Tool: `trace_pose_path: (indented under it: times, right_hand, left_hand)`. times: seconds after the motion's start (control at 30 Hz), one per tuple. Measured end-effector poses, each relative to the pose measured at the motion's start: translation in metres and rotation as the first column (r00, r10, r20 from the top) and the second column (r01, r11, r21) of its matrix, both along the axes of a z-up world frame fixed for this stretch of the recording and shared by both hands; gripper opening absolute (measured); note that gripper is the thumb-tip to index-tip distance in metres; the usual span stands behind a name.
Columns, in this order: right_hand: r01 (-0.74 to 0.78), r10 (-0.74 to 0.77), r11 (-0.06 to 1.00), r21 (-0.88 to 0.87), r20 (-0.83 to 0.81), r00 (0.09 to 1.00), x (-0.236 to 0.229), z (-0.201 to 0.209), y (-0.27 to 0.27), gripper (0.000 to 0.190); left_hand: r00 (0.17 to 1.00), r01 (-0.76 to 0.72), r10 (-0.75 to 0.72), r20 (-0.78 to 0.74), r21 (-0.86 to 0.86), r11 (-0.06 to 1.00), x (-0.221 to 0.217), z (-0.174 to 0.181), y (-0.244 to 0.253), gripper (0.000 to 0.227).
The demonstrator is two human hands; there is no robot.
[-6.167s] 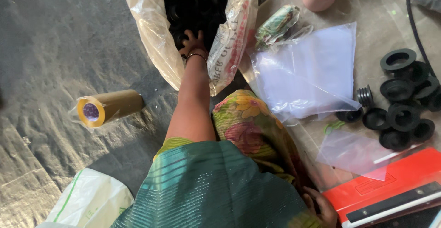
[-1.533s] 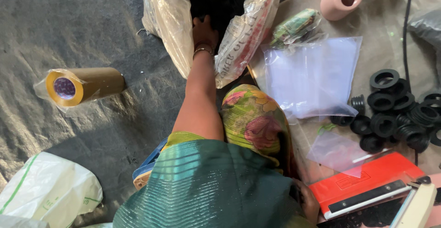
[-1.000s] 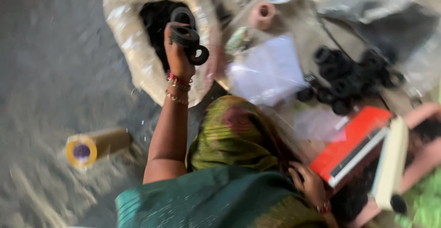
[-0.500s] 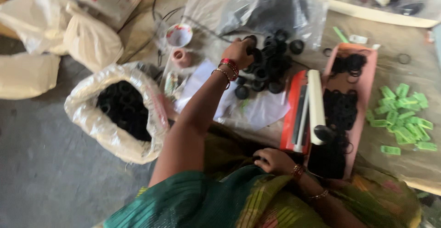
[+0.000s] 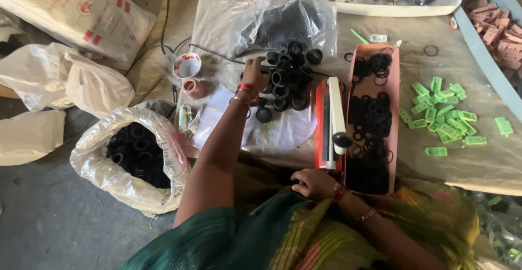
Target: The person sits on the floor and packs black hair ties and green plastic clips into small transparent poly bags. They place the items into the bags, seal them using a handheld heat sealer, and set the finished packages aside. The person repeatedly reaches into a large sack to retrieve more hair ties and uses a pink tray to organize the components.
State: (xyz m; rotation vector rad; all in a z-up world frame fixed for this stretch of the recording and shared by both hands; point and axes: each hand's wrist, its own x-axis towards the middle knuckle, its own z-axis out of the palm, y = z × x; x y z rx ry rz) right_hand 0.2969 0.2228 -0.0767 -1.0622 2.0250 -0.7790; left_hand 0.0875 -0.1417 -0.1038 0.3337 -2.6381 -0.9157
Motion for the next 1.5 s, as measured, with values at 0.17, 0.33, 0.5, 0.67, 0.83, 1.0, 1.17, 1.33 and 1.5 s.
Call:
trace_pose_path:
  times: [0.17,0.33,0.5,0.67,0.83,1.0,1.17,1.33,1.5]
  right_hand:
    - [-0.015,0.017,1.0,0.009,-0.157,0.987,0.013,0.016,-0.004,0.038]
    - [0.012,-0.015,1.0,-0.025,-0.138,0.99,0.033,0.014,-0.003,0.033]
    - [-0.078,0.034,0.992,-0.095,-0.398,0.917,0.05,-0.009,0.003,0.028]
    - [0.06,-0.081,0.995,-0.084,-0.283,0.956,0.053,-0.031,0.029,0.029]
    - [0.081,-0.123,0.988,-0.132,-0.343,0.931,0.052,-0.059,0.054,0.028]
    - [0.138,-0.11,0.988,0.074,-0.3,0.948,0.061,-0.077,0.068,0.03]
    - [0.331,-0.391,0.918,-0.219,-0.356,0.848,0.078,-0.06,0.072,0.026]
    - [0.521,-0.508,0.849,-0.089,-0.413,0.756,0.092,-0.05,0.08,0.026]
    - [0.261,-0.118,0.887,0.38,-0.36,0.925,0.093,-0.085,0.108,0.038]
  left_hand:
    - [0.911,0.244,-0.29,0.294,0.184,0.952,0.099,0.015,0.021,0.041]
    - [0.776,0.562,-0.485,0.404,-0.09,0.822,0.185,-0.017,0.081,0.052]
    - [0.726,0.472,-0.249,0.641,-0.201,0.858,0.237,-0.034,0.143,0.09]
    - [0.873,0.384,-0.151,0.463,-0.465,0.798,0.266,-0.044,0.156,0.068]
    - [0.904,0.334,-0.145,0.401,-0.454,0.826,0.275,-0.04,0.157,0.037]
    - [0.906,0.367,-0.201,0.372,-0.456,0.811,0.292,-0.027,0.164,0.01]
    - [0.748,0.55,-0.354,0.561,-0.227,0.804,0.33,-0.062,0.184,0.028]
    - [0.384,0.736,-0.379,0.842,-0.031,0.676,0.363,-0.115,0.193,0.04]
    - [0.26,0.746,-0.308,0.915,0.012,0.665,0.384,-0.135,0.198,0.051]
